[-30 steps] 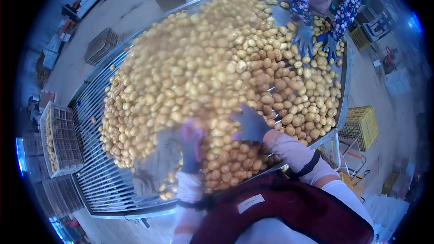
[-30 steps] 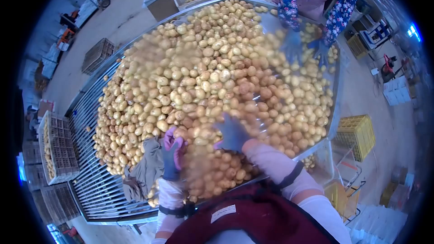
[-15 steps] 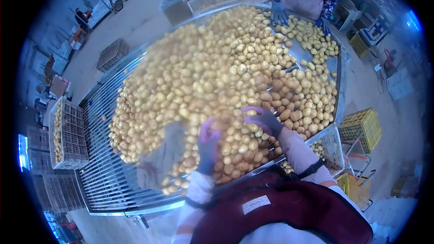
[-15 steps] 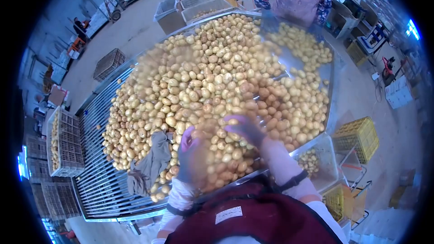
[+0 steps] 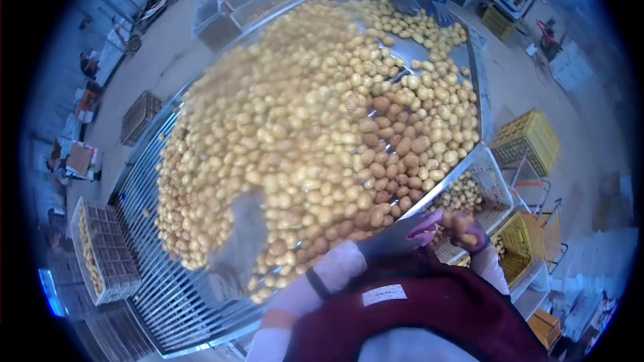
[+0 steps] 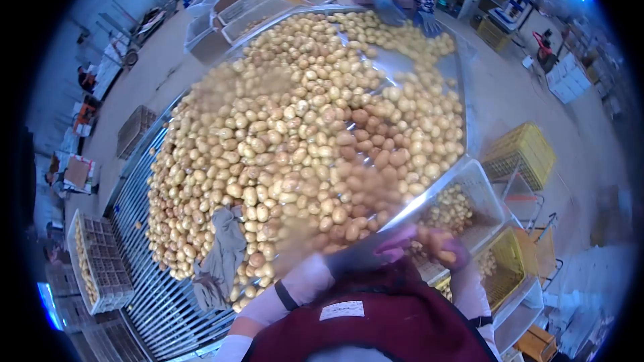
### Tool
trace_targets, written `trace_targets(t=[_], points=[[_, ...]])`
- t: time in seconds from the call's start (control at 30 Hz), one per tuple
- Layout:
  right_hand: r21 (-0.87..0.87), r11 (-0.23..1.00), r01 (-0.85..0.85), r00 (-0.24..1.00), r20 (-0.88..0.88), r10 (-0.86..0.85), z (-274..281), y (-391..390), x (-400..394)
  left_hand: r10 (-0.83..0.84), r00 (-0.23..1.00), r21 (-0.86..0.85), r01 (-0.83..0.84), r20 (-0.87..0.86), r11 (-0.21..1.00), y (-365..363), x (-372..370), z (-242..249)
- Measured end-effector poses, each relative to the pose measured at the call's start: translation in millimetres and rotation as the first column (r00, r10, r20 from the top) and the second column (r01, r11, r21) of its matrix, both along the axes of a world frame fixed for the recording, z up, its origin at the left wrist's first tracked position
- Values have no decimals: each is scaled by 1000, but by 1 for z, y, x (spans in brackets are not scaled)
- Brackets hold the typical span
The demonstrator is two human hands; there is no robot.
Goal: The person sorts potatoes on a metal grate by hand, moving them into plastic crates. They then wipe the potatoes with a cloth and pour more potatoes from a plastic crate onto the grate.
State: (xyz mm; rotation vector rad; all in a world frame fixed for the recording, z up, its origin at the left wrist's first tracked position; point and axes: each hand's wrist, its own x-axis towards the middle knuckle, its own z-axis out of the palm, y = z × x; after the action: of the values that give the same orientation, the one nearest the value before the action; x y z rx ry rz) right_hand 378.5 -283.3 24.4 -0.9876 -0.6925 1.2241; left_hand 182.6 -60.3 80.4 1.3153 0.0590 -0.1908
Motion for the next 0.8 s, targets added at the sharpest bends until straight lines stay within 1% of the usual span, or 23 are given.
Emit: trace_targets(t=[0.03,0.07,0.1,0.13,0.17,0.2,0.23,0.27,0.3,0.33,0.37,0.4,0.43,0.47,0.5,0.53,0.57,0.6,0.63,0.67,0.7,0.73,0.8], points=[[-332,927,176,821,-470,-324,12,-34,-20,13,1000,-7,-13,-6,1000,0,1,1],[-222,941,257,774,-536,-338,-18,-76,-19,26,1000,-12,-26,-14,1000,2,1,2],[-264,886,382,678,-571,-463,-24,-110,-21,43,999,-13,-43,-21,999,8,2,3],[-301,813,499,572,-590,-570,-29,-144,-24,125,992,66,-125,4,990,22,-6,-2],[-481,634,606,374,-531,-760,-13,-171,-37,205,978,147,-207,29,967,37,-14,-7],[-515,490,703,298,-412,-861,-21,-207,-46,357,934,148,-352,-6,924,53,-29,3],[-526,334,782,207,-287,-935,-34,-248,-50,534,841,162,-517,-85,841,70,-50,-16],[-452,447,772,290,-374,-881,-42,-280,-55,688,726,213,-675,21,706,86,-66,-6],[-371,551,748,374,-450,-811,-49,-311,-58,804,580,262,-802,131,536,101,-82,4],[-283,644,711,454,-515,-727,-57,-333,-51,837,507,503,-788,205,354,117,-110,-11],[-581,420,697,461,-86,-883,-77,-334,-32,843,448,695,-707,297,131,129,-138,-25],[-704,157,693,451,253,-856,-97,-333,-17,815,484,777,-626,318,68,135,-164,-38],[-653,-50,756,425,547,-721,-107,-298,-2,786,520,843,-539,334,-2,138,-185,-44],[-512,-12,859,428,731,-532,-110,-247,8,757,555,892,-446,343,-77,134,-198,-51],[-382,116,917,396,839,-372,-91,-172,10,763,575,917,-394,295,-58,124,-205,-59],[-294,298,908,376,884,-276,-61,-86,7,768,592,939,-341,246,-38,113,-212,-67],[-225,543,809,362,918,-159,-37,-9,6,769,608,958,-286,196,-18,106,-216,-73],[-194,696,691,465,857,-223,-14,52,-10,750,595,939,-328,289,-101,100,-216,-77],[-161,837,522,515,843,-159,-3,95,-21,770,566,929,-360,293,-89,99,-215,-77],[-53,920,388,311,947,-76,-16,126,-27,790,536,916,-392,298,-80,98,-214,-76],[19,975,219,76,996,-36,-28,151,-34,808,506,902,-425,302,-71,99,-213,-74],[-92,975,201,92,993,75,-20,169,-42,803,513,910,-405,303,-85,100,-212,-73],[-310,938,157,111,949,296,1,195,-51,795,524,924,-366,304,-112,102,-205,-68]])
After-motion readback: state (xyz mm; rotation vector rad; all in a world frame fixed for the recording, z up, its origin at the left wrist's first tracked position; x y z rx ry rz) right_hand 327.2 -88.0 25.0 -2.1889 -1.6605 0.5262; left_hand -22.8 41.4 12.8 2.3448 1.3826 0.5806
